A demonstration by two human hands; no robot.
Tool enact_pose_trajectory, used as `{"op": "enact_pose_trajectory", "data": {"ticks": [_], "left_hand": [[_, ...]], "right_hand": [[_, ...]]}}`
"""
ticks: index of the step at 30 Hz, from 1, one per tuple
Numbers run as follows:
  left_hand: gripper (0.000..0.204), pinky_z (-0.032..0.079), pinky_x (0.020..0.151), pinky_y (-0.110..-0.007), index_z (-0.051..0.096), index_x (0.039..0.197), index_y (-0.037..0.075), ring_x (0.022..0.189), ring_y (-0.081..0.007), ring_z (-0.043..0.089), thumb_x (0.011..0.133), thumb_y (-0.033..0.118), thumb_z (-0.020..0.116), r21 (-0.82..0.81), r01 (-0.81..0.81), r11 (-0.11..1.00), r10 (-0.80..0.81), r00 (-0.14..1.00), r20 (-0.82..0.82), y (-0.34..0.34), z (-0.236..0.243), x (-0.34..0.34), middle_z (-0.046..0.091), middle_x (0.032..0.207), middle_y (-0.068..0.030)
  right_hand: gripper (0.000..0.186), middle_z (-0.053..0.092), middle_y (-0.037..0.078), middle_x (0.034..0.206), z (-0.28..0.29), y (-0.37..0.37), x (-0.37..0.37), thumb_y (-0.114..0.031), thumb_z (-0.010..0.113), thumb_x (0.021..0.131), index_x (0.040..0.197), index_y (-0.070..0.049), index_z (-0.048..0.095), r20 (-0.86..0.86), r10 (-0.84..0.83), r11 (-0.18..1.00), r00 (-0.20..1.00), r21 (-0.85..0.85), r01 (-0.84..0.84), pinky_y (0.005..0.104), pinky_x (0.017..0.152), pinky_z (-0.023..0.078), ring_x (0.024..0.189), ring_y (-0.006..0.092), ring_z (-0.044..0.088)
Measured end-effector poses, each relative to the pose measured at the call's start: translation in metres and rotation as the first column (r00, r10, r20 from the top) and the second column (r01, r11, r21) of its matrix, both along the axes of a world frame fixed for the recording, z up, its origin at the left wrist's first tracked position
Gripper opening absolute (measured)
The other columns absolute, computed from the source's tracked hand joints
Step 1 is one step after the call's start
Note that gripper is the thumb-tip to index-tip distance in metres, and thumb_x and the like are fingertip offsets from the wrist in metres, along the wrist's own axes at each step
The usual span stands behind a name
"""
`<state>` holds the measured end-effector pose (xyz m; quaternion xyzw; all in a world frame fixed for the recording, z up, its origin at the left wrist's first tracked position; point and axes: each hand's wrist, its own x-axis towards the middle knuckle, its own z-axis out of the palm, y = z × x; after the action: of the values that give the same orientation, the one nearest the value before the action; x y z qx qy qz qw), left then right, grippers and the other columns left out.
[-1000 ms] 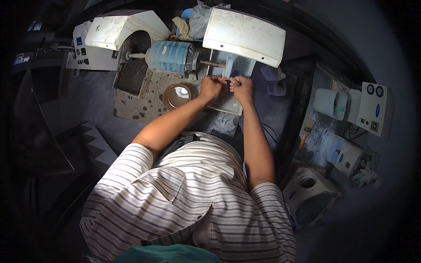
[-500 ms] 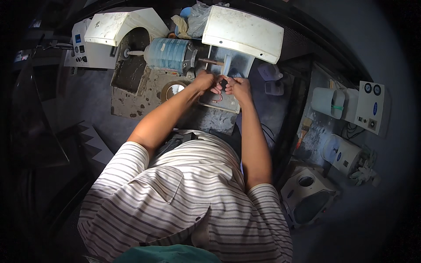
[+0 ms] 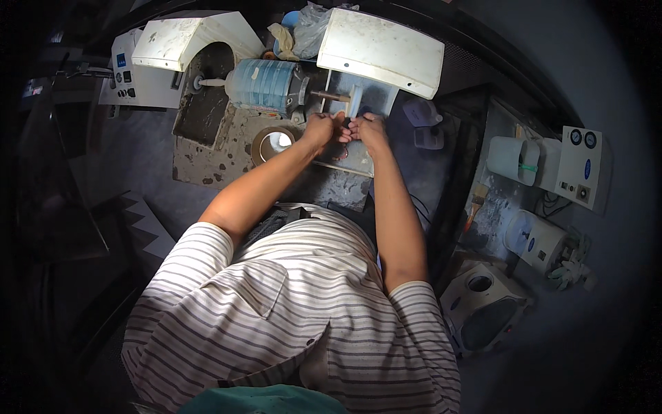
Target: The person polishes a denture against the rotating wheel of a polishing machine and repeatedly lifts and turns the denture under an overhead lamp.
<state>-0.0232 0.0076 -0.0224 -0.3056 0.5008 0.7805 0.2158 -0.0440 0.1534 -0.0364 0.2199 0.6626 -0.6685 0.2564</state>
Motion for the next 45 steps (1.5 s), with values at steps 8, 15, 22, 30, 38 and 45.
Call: {"op": "enact_pose_trajectory", "data": {"ticks": [8, 15, 22, 30, 38, 45], "left_hand": [[0.009, 0.050, 0.057, -0.033, 0.063, 0.086, -0.004, 0.065, -0.0200, 0.066, 0.083, 0.004, 0.061, -0.567, 0.098, 0.818, -0.315, 0.901, -0.298, -0.004, -0.003, 0.014, 0.067, 0.074, -0.0130], [0.015, 0.050, 0.062, -0.036, 0.063, 0.093, 0.000, 0.074, -0.0361, 0.063, 0.078, 0.000, 0.061, -0.768, -0.043, 0.639, -0.519, 0.712, -0.472, 0.003, 0.004, 0.015, 0.063, 0.081, -0.0228], [0.013, 0.050, 0.060, -0.036, 0.061, 0.092, -0.001, 0.072, -0.0332, 0.065, 0.080, 0.000, 0.059, -0.696, -0.082, 0.713, -0.403, 0.765, -0.503, 0.006, -0.001, 0.019, 0.064, 0.078, -0.0213], [0.013, 0.049, 0.061, -0.037, 0.062, 0.091, -0.001, 0.074, -0.0359, 0.065, 0.081, 0.006, 0.064, -0.751, -0.069, 0.657, -0.458, 0.755, -0.470, 0.004, -0.003, 0.021, 0.063, 0.078, -0.0216], [0.018, 0.050, 0.069, -0.039, 0.063, 0.098, 0.001, 0.081, -0.0372, 0.063, 0.080, 0.004, 0.059, -0.784, -0.067, 0.617, -0.616, 0.579, -0.534, -0.015, -0.008, 0.016, 0.063, 0.087, -0.0208], [0.019, 0.051, 0.073, -0.036, 0.061, 0.100, 0.000, 0.084, -0.0338, 0.063, 0.081, 0.001, 0.058, -0.800, -0.100, 0.591, -0.662, 0.506, -0.553, -0.015, -0.015, 0.017, 0.064, 0.092, -0.0179]], "right_hand": [[0.014, 0.064, 0.009, 0.082, -0.006, 0.001, 0.014, -0.011, 0.056, 0.091, 0.091, 0.001, 0.062, -0.067, 0.044, 0.999, 0.997, -0.018, -0.046, 0.0269, 0.062, 0.053, 0.070, 0.0156, 0.061], [0.017, 0.064, 0.009, 0.084, -0.006, 0.008, 0.025, -0.012, 0.055, 0.092, 0.098, 0.003, 0.062, -0.108, -0.018, 0.999, 0.994, -0.035, 0.014, 0.0266, 0.066, 0.053, 0.074, 0.0149, 0.061], [0.017, 0.063, 0.010, 0.081, -0.003, 0.008, 0.019, -0.010, 0.053, 0.092, 0.097, 0.004, 0.060, -0.204, -0.013, 1.000, 0.979, -0.013, 0.010, 0.0268, 0.061, 0.054, 0.069, 0.0152, 0.061], [0.014, 0.063, 0.010, 0.078, -0.005, 0.006, 0.019, -0.003, 0.048, 0.093, 0.094, 0.005, 0.059, -0.188, 0.079, 0.995, 0.979, 0.073, -0.066, 0.0274, 0.056, 0.054, 0.064, 0.0146, 0.061], [0.014, 0.066, 0.008, 0.085, 0.001, 0.011, 0.025, -0.002, 0.058, 0.085, 0.098, 0.003, 0.063, -0.296, 0.260, 0.953, 0.919, 0.235, -0.194, 0.0286, 0.065, 0.053, 0.074, 0.0170, 0.064], [0.018, 0.063, 0.019, 0.088, 0.039, 0.001, 0.031, -0.006, 0.061, 0.080, 0.096, 0.002, 0.062, -0.604, 0.568, 0.748, 0.558, 0.663, -0.044, 0.0413, 0.072, 0.049, 0.080, 0.0367, 0.061]]}}
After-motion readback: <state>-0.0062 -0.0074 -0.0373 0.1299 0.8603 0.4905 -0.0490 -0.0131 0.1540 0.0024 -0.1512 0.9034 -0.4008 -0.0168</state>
